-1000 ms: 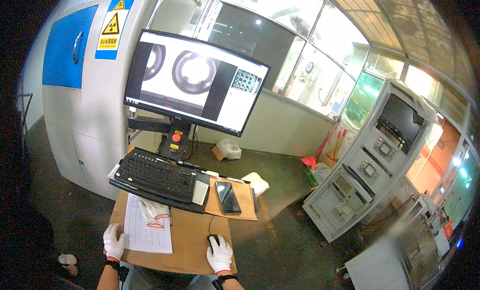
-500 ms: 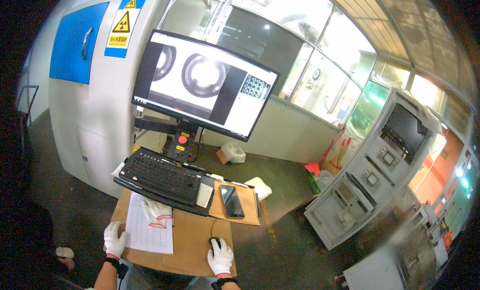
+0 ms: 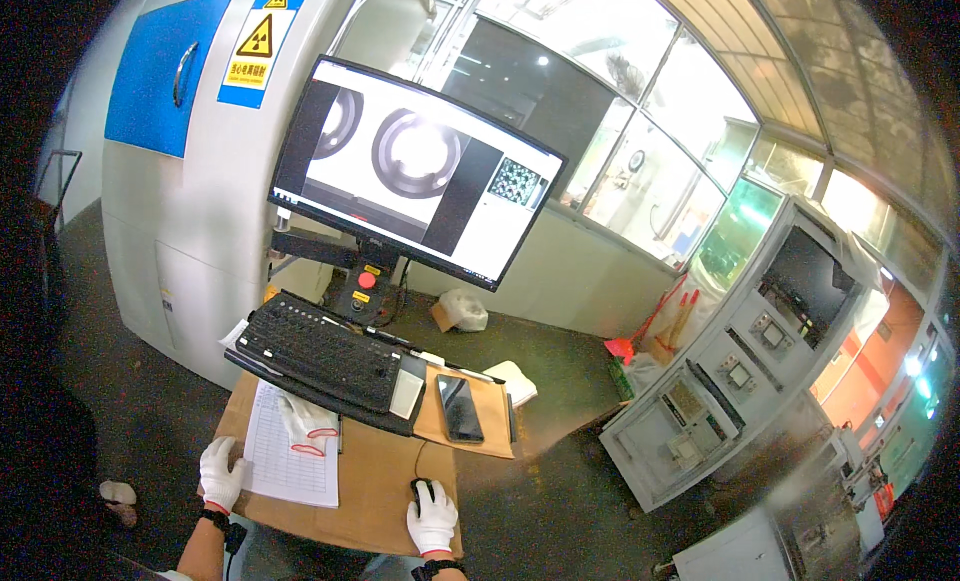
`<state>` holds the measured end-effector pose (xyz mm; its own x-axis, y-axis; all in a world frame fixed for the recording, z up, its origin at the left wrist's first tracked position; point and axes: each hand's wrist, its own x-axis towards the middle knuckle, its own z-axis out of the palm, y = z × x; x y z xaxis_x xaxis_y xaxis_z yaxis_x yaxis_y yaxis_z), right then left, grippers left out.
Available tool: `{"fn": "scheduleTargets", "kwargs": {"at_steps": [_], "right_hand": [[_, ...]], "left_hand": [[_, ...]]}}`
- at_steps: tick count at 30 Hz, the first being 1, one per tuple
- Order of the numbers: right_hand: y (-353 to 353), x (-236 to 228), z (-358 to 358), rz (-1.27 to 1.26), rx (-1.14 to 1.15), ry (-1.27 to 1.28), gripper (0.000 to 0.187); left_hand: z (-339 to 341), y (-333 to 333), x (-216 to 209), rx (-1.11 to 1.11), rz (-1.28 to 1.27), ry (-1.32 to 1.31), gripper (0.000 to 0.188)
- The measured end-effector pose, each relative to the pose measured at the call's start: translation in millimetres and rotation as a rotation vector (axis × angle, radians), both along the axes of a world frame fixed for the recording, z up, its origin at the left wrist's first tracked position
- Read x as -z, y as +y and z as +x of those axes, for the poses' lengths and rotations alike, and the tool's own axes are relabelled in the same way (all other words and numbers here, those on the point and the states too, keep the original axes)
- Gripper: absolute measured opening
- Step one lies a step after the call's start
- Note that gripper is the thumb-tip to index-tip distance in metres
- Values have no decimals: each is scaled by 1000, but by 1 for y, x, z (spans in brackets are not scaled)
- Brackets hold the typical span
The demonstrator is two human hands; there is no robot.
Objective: Monitoring an industrial quality control or inspection process using a computer monitor and keyboard while seated at a station.
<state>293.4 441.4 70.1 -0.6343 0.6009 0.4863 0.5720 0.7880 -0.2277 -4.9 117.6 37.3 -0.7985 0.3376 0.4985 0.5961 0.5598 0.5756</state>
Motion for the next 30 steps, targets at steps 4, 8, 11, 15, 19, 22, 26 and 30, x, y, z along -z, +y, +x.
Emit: {"fn": "scheduleTargets", "kwargs": {"at_steps": [4,8,11,15,19,22,26,30], "right_hand": [[-2,-2,1,6,28,-15,53],[0,0,1,-34,10,-13,53],[1,3,0,-49,3,-14,53],[2,5,1,-35,6,-17,53],[2,5,1,-40,4,-20,53],[1,4,1,-39,12,-31,53],[2,5,1,-25,6,-15,53],[2,5,1,-21,6,-15,54]], "left_hand": [[0,1,-2,2,8,7,50],[1,-1,-4,-4,4,-36,50],[-1,-1,-1,3,15,-37,50],[-3,0,8,-1,19,26,52],[-3,1,7,4,20,8,52],[-3,0,7,2,14,1,51],[-2,0,7,-8,4,8,50],[-3,-1,7,6,7,-16,51]]}}
